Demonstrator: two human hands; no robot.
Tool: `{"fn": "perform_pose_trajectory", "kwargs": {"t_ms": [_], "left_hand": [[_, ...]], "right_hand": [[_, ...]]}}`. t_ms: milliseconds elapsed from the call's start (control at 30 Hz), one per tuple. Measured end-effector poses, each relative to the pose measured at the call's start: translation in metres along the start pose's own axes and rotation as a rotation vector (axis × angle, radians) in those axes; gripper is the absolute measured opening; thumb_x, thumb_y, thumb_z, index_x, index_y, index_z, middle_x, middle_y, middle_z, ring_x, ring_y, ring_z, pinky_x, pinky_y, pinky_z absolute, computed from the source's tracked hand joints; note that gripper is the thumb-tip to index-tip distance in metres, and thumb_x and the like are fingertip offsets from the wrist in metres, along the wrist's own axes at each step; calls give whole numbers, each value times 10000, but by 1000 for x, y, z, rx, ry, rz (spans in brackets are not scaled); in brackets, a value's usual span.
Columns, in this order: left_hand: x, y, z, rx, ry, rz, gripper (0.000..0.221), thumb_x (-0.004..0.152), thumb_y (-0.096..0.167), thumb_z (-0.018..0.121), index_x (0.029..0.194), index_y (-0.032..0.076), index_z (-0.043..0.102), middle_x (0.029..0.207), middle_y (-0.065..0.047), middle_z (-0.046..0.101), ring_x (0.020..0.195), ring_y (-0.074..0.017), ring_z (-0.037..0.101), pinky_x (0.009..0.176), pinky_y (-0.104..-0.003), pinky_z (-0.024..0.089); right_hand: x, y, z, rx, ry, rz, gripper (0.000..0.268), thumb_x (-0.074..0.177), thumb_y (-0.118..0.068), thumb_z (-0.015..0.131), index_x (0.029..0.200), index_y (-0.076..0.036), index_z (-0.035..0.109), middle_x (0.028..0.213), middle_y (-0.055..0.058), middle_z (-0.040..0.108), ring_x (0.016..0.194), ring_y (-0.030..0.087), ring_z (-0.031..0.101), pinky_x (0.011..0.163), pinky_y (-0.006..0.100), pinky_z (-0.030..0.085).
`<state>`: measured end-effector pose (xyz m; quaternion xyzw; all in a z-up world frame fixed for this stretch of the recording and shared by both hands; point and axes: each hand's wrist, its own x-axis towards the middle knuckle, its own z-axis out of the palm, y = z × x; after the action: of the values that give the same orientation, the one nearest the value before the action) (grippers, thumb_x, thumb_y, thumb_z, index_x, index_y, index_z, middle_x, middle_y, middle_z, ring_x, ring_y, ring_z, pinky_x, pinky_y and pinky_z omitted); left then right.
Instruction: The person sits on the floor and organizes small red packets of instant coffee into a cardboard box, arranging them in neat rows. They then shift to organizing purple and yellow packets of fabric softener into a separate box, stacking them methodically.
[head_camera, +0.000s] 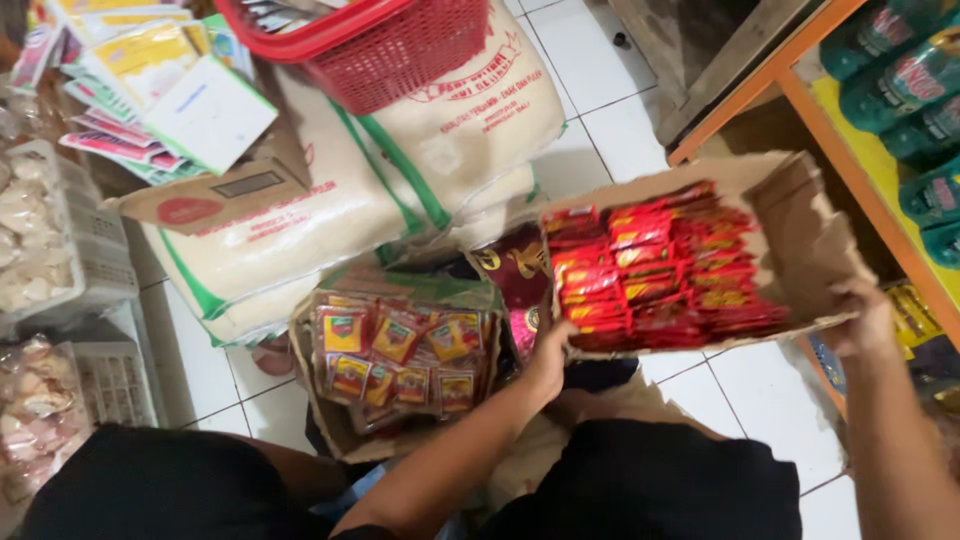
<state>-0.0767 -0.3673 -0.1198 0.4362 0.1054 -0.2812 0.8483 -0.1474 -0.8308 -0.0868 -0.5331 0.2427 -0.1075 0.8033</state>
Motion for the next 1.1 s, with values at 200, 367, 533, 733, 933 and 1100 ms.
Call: {"fn": "perform_pose_trajectory", "kwargs": {"t_ms": [200, 367, 533, 733, 933, 1100], "left_hand": [[5, -89, -78, -47, 136, 51, 711, 870, 197, 600, 1548, 64, 429, 1427, -113, 554, 1240, -252, 524, 1039, -395, 389], [21, -124, -107, -52, 300, 18, 678, 909, 273, 544, 1535, 59, 399, 1466, -76, 552, 1315, -219, 531, 1126, -371, 390], [-27, -78, -75, 449, 45, -9, 839, 919, 128, 604, 1578, 101, 85, 1474, -96, 502, 1280, -254, 519, 1093, -370, 415], [-140, 99, -115, 970, -99, 531, 550, 879, -68, 550, 1420, 24, 582, 1399, -152, 647, 1295, -293, 614, 1103, -402, 477], [-155, 161, -297, 1068, 948, 481, 371, 936, 126, 519, 1273, -2, 609, 1224, -162, 650, 1096, -268, 625, 934, -365, 498], [-124, 138, -396, 949, 693, 85, 479, 988, 353, 535, 1277, -15, 641, 1138, -212, 728, 1030, -311, 689, 900, -420, 518]], "right_hand": [[28, 112, 13, 71, 60, 320, 421, 902, -171, 552, 1271, 32, 547, 1176, 168, 640, 1096, 338, 604, 966, 496, 494], [66, 155, 46, 10, -58, 433, 597, 855, -233, 531, 1370, 69, 560, 1263, 230, 662, 1103, 365, 630, 957, 456, 508], [81, 180, 62, -128, -105, 335, 627, 820, -174, 522, 1421, 5, 543, 1326, 163, 651, 1159, 315, 615, 974, 412, 490], [57, 209, 76, -95, 1, 323, 707, 829, -110, 484, 1535, -94, 469, 1409, 109, 592, 1241, 284, 561, 1037, 382, 456], [44, 208, 75, -206, -34, 260, 751, 845, -85, 470, 1593, -131, 422, 1474, 95, 553, 1303, 275, 518, 1084, 361, 424], [38, 194, 88, -280, 9, 295, 769, 882, -92, 450, 1646, -165, 422, 1454, 115, 558, 1218, 287, 524, 892, 450, 376]]}}
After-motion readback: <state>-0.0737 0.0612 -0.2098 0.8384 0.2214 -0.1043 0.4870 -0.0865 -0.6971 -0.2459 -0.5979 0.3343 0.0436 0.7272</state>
